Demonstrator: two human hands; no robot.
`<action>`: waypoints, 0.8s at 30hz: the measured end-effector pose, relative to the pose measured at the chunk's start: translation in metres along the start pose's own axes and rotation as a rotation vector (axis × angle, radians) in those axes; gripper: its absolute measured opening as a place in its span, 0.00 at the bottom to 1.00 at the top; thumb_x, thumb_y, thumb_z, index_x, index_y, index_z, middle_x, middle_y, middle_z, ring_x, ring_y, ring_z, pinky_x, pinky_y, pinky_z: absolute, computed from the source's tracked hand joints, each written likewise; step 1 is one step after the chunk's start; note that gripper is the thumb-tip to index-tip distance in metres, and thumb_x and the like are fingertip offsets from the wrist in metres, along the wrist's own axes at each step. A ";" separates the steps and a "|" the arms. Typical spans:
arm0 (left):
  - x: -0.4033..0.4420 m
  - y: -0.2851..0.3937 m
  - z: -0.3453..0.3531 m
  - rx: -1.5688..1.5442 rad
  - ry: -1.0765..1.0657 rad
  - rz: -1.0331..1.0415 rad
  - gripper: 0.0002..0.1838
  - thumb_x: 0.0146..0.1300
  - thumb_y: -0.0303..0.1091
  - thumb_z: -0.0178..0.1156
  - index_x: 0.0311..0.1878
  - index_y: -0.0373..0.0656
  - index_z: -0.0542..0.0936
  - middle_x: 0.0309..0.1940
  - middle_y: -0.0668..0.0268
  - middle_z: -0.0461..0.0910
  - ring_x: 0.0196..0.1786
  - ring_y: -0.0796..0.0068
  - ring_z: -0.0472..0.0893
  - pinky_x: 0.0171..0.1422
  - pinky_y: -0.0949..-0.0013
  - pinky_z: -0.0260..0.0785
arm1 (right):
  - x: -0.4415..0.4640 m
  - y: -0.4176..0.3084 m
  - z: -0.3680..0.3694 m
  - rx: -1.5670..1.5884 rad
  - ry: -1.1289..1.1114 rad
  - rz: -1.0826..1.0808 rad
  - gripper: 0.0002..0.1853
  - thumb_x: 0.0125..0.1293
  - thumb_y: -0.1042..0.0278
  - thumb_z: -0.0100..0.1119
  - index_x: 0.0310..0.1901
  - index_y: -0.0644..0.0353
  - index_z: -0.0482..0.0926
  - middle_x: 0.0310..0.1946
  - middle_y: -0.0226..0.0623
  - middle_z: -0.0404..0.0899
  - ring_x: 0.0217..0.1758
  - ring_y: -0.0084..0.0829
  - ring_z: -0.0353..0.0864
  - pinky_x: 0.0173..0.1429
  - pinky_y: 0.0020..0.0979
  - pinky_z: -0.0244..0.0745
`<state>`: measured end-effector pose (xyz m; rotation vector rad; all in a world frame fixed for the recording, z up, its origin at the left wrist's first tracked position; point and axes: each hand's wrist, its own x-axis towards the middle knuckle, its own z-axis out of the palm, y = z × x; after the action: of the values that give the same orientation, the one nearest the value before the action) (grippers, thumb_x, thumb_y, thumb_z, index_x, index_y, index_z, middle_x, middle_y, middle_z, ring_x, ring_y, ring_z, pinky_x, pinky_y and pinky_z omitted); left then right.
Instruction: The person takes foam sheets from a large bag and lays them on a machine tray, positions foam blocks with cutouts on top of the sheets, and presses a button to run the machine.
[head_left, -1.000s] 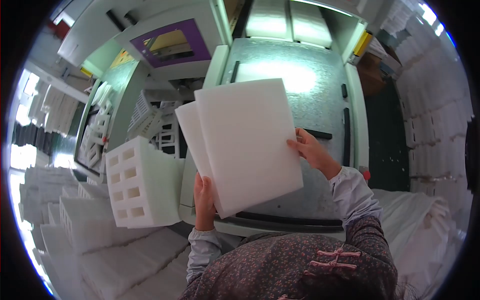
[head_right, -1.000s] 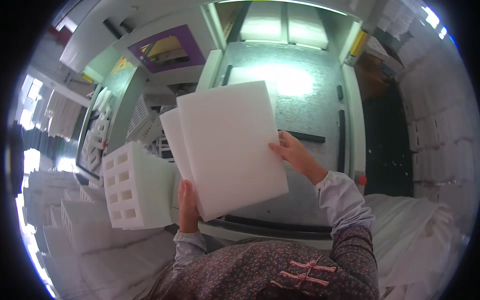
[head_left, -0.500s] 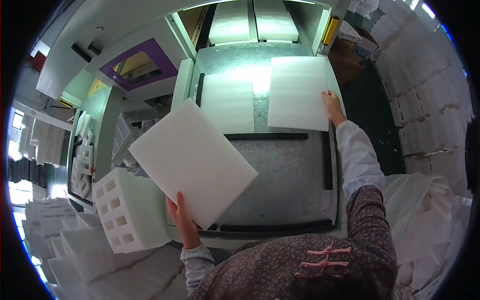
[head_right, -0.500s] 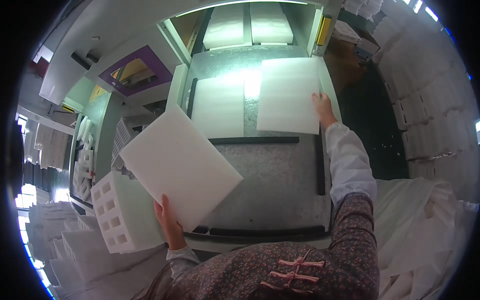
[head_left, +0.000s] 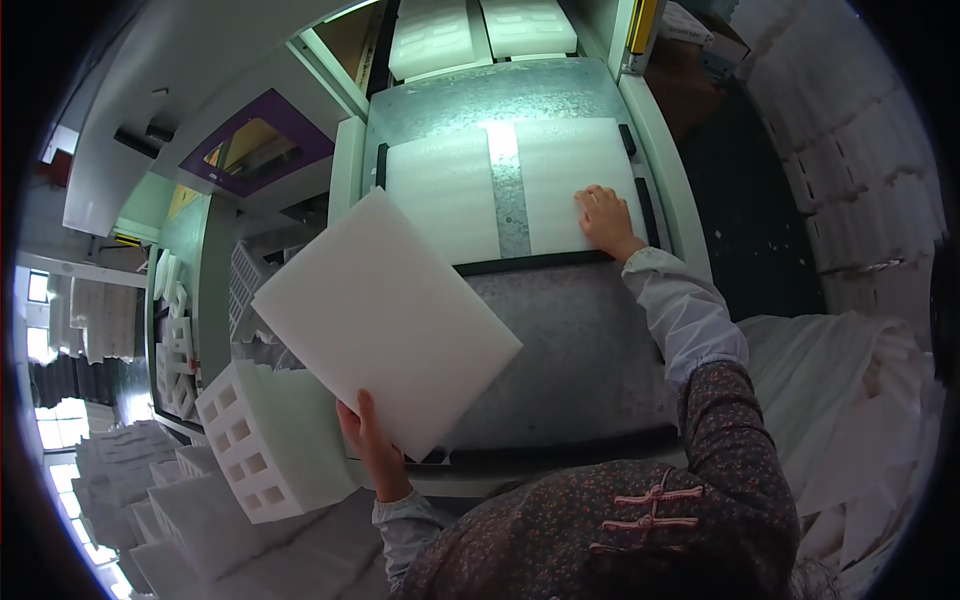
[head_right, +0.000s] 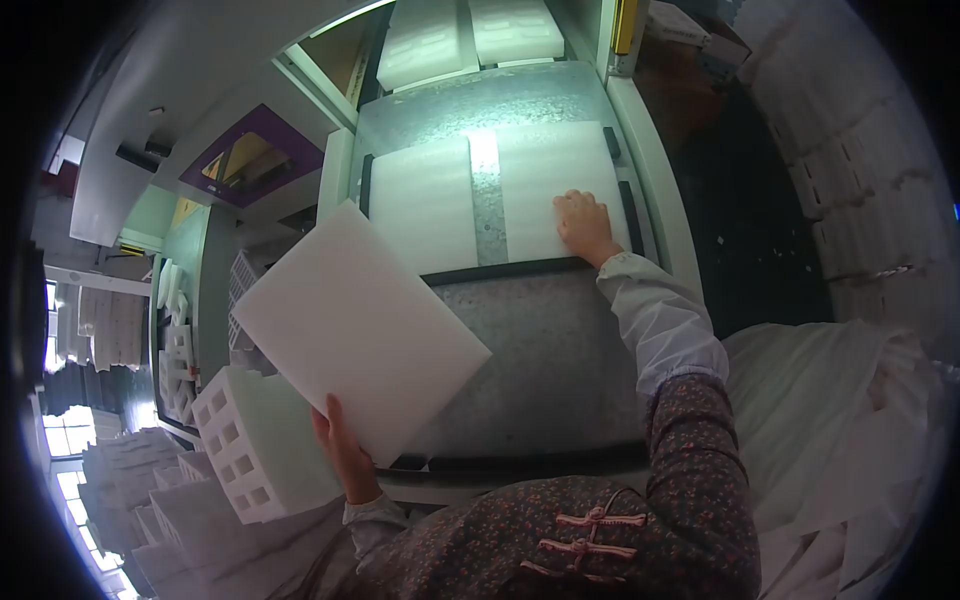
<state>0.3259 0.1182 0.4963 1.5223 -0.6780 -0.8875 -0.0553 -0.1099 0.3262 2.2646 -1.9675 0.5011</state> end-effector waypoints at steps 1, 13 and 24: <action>-0.001 0.001 0.000 0.003 -0.001 0.006 0.20 0.67 0.37 0.52 0.57 0.35 0.68 0.44 0.58 0.75 0.41 0.74 0.75 0.47 0.74 0.66 | -0.002 0.002 -0.001 -0.028 -0.027 0.037 0.19 0.53 0.70 0.53 0.49 0.50 0.74 0.49 0.31 0.71 0.51 0.37 0.71 0.49 0.38 0.69; -0.020 -0.012 -0.031 -0.023 -0.162 -0.128 0.18 0.69 0.38 0.49 0.55 0.35 0.69 0.43 0.59 0.75 0.40 0.76 0.71 0.46 0.74 0.64 | -0.065 -0.092 -0.100 1.607 -0.813 0.415 0.23 0.64 0.57 0.54 0.56 0.62 0.72 0.51 0.36 0.75 0.48 0.27 0.74 0.49 0.31 0.70; -0.048 -0.024 -0.058 -0.063 -0.336 -0.192 0.15 0.68 0.40 0.50 0.46 0.36 0.74 0.35 0.67 0.76 0.34 0.82 0.69 0.40 0.78 0.62 | -0.181 -0.150 -0.164 1.462 -0.775 0.404 0.21 0.64 0.67 0.56 0.57 0.63 0.68 0.44 0.40 0.78 0.40 0.27 0.77 0.45 0.25 0.72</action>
<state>0.3467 0.1927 0.4816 1.4118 -0.7430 -1.3177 0.0413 0.1323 0.4447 3.0305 -3.0696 1.8318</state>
